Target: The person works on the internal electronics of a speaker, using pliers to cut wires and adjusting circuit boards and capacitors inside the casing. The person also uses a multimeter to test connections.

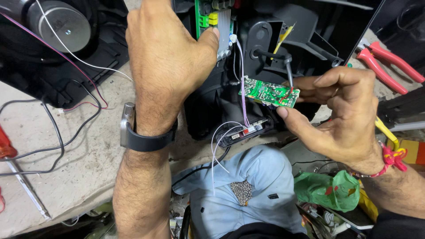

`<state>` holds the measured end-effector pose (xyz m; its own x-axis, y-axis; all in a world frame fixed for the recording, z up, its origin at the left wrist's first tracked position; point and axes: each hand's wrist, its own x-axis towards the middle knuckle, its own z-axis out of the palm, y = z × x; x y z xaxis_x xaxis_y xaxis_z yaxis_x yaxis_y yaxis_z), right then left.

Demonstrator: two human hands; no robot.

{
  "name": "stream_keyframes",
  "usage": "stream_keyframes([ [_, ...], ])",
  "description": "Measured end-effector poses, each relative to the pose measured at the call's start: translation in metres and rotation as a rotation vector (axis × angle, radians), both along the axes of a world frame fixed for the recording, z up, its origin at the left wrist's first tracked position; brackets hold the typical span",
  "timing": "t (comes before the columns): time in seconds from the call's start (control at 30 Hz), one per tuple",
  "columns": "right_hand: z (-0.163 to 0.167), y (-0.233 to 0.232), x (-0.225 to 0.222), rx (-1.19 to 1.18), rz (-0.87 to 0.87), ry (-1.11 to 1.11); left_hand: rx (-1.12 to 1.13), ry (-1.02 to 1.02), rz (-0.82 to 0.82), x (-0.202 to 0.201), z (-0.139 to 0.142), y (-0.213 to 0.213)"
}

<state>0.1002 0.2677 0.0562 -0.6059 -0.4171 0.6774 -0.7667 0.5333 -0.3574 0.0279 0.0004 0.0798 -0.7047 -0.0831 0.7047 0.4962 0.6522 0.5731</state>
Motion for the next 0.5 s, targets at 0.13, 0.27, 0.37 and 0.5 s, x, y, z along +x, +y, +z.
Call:
stream_keyframes([
  [0.13, 0.022, 0.0, -0.004, -0.014, -0.027, 0.011, -0.016, 0.043, 0.016, 0.004, 0.008, 0.002],
  [0.27, 0.043, 0.0, -0.012, -0.09, 0.114, -0.041, 0.009, 0.004, 0.0, 0.007, 0.013, 0.003],
  [0.37, 0.051, -0.007, -0.018, -0.041, 0.077, -0.03, 0.011, -0.015, -0.014, 0.005, 0.013, 0.002],
  [0.5, 0.058, -0.017, -0.016, 0.325, -0.111, 0.194, -0.082, 0.158, 0.044, 0.004, 0.009, 0.001],
])
